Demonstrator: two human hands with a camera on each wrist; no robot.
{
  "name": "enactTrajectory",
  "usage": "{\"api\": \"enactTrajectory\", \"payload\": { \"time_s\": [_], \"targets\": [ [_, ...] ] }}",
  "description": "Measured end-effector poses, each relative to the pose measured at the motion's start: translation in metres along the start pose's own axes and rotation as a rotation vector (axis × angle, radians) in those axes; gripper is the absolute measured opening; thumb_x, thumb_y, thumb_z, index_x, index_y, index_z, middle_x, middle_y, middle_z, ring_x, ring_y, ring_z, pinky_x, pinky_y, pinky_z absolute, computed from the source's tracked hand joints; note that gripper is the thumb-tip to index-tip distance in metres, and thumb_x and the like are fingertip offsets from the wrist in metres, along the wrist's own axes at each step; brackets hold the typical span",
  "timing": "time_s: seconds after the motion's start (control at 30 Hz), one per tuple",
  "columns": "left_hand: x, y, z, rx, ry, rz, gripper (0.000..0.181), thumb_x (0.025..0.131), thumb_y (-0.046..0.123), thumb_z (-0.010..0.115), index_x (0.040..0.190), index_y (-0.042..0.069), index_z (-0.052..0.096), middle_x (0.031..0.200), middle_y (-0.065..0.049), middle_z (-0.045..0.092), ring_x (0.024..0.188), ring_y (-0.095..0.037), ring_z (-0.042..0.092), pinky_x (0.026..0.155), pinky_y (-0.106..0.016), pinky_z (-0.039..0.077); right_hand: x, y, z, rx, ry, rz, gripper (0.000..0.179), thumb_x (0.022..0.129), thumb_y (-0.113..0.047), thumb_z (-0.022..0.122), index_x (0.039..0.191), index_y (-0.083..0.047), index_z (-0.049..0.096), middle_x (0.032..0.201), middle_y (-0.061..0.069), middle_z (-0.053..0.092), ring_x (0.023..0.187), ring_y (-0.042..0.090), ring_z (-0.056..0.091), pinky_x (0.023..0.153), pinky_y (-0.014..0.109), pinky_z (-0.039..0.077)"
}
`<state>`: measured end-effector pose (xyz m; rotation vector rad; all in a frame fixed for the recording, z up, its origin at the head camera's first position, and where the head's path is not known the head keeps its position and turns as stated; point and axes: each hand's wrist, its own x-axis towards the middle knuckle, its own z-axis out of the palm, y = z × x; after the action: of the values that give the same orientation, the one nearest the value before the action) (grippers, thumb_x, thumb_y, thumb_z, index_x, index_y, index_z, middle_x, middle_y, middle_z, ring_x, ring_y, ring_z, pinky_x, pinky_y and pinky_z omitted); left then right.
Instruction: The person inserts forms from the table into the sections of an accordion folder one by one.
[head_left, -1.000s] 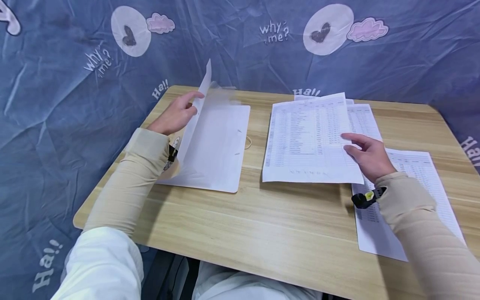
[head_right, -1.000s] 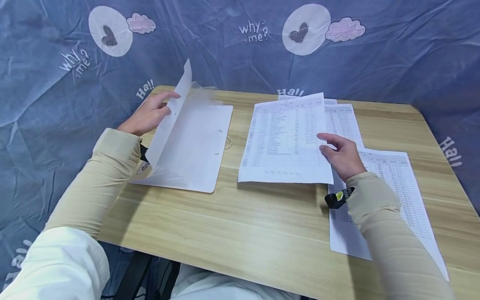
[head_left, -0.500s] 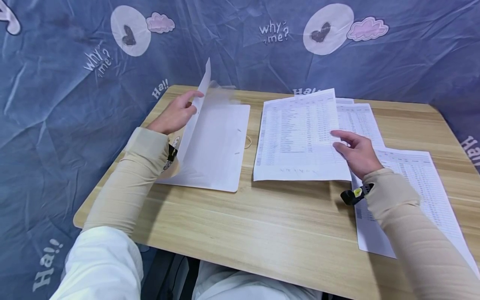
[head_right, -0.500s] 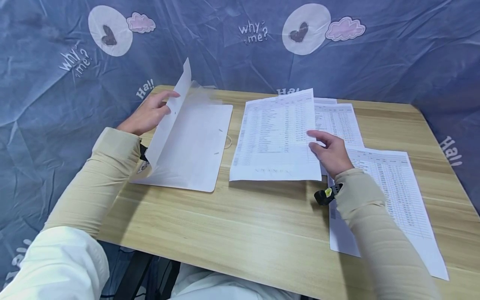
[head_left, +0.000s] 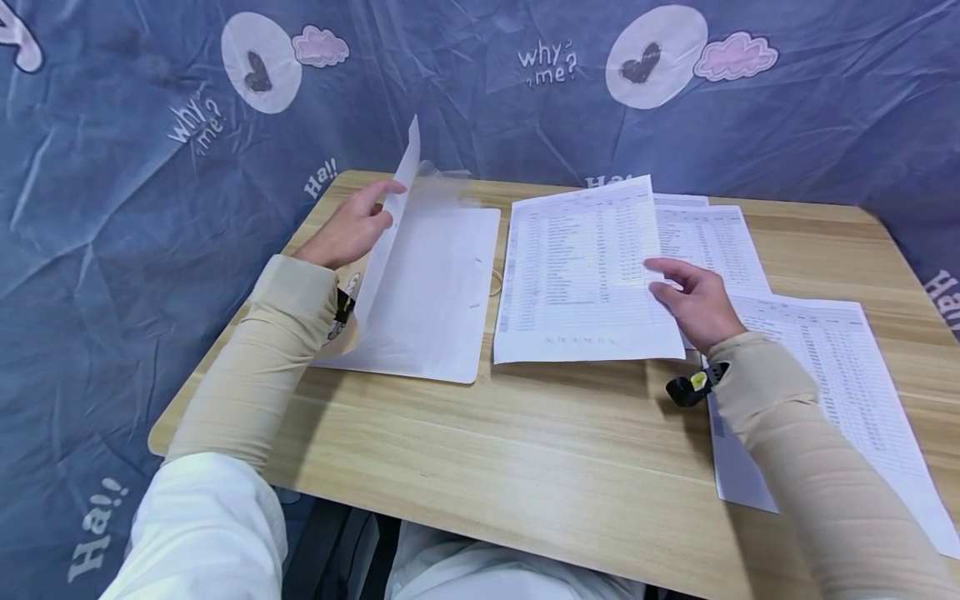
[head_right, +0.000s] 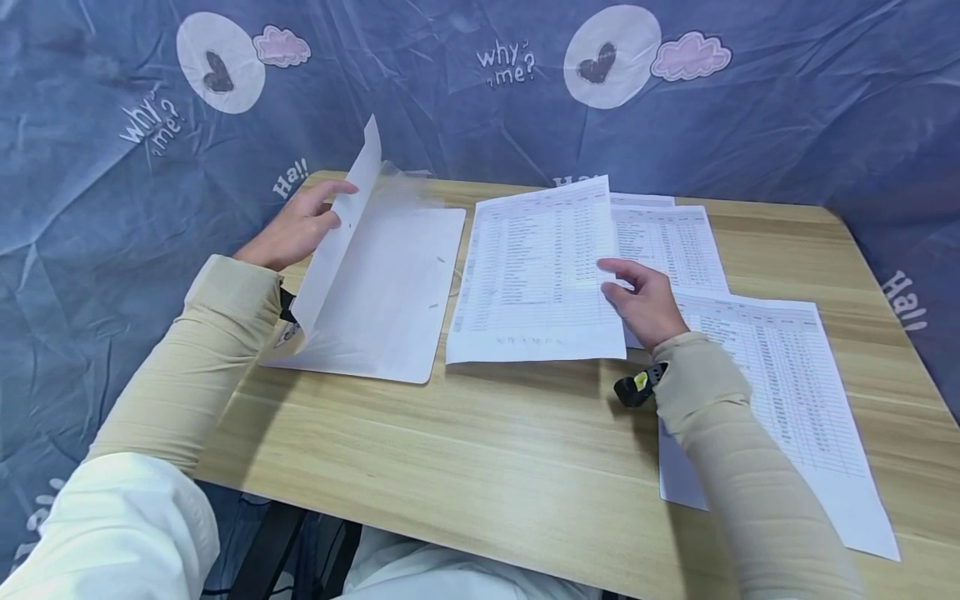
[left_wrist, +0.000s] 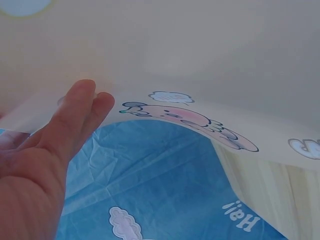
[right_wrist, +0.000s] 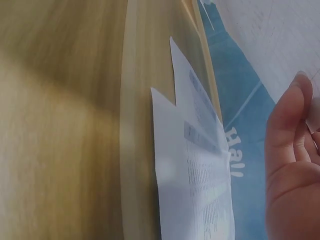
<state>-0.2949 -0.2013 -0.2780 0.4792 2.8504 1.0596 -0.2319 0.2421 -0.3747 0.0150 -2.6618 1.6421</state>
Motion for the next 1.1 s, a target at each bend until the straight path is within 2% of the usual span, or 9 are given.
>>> {"api": "enactTrajectory", "payload": {
  "time_s": [0.1,0.2,0.43,0.63,0.7,0.97,1.1],
  "targets": [
    [0.000,0.000,0.000,-0.002,-0.004,-0.005,0.048,0.095,0.011,0.032,0.143,0.011,0.037,0.117,-0.015,0.048,0.077,-0.025,0.040,0.076,-0.036,0.034,0.002,0.000,0.003,0.011,-0.009,-0.005,0.041,0.095,-0.017,0.054,0.135,-0.006,0.051,0.139,0.011,0.042,0.100,0.005,0.046,0.074,0.010,0.044],
    [-0.001,0.001,-0.001,-0.006,-0.013,-0.011,0.048,0.096,0.012,0.032,0.143,0.011,0.036,0.123,-0.014,0.046,0.079,-0.025,0.041,0.078,-0.036,0.034,0.004,0.000,0.006,0.016,-0.017,-0.007,0.041,0.095,-0.017,0.054,0.135,-0.007,0.051,0.140,0.011,0.042,0.100,0.005,0.045,0.074,0.011,0.044],
    [-0.001,0.003,-0.002,-0.004,-0.033,-0.035,0.048,0.097,0.015,0.030,0.144,0.012,0.034,0.097,-0.012,0.041,0.071,-0.026,0.040,0.077,-0.037,0.035,0.005,-0.004,0.014,0.028,-0.050,0.033,0.041,0.096,-0.018,0.053,0.136,-0.008,0.050,0.143,0.012,0.039,0.099,0.008,0.050,0.073,0.013,0.047],
    [-0.002,0.002,-0.002,-0.007,-0.028,-0.030,0.048,0.096,0.014,0.030,0.144,0.012,0.034,0.100,-0.013,0.043,0.075,-0.027,0.041,0.077,-0.037,0.035,0.008,-0.005,0.020,0.042,-0.059,0.020,0.041,0.096,-0.017,0.053,0.135,-0.007,0.050,0.145,0.012,0.038,0.114,0.016,0.043,0.075,0.011,0.044],
    [-0.002,0.002,-0.001,-0.006,-0.026,-0.027,0.048,0.096,0.014,0.030,0.144,0.012,0.034,0.105,-0.012,0.044,0.077,-0.026,0.042,0.077,-0.037,0.035,0.008,-0.006,0.022,0.044,-0.065,0.023,0.040,0.096,-0.016,0.052,0.135,-0.007,0.050,0.145,0.011,0.038,0.113,0.015,0.044,0.076,0.011,0.044],
    [-0.002,0.003,-0.001,-0.002,-0.025,-0.024,0.048,0.096,0.014,0.030,0.144,0.012,0.034,0.098,-0.014,0.042,0.071,-0.027,0.040,0.075,-0.037,0.035,0.009,-0.005,0.024,0.017,-0.088,0.050,0.042,0.097,-0.020,0.050,0.138,-0.010,0.048,0.146,0.014,0.036,0.106,0.015,0.047,0.074,0.013,0.045],
    [-0.002,0.003,-0.002,-0.003,-0.028,-0.029,0.048,0.097,0.014,0.029,0.144,0.012,0.034,0.112,-0.015,0.045,0.079,-0.028,0.043,0.078,-0.038,0.035,0.009,-0.003,0.025,0.032,-0.089,0.045,0.041,0.097,-0.018,0.050,0.137,-0.009,0.049,0.144,0.014,0.038,0.101,0.011,0.050,0.073,0.014,0.046]
  ]
}}
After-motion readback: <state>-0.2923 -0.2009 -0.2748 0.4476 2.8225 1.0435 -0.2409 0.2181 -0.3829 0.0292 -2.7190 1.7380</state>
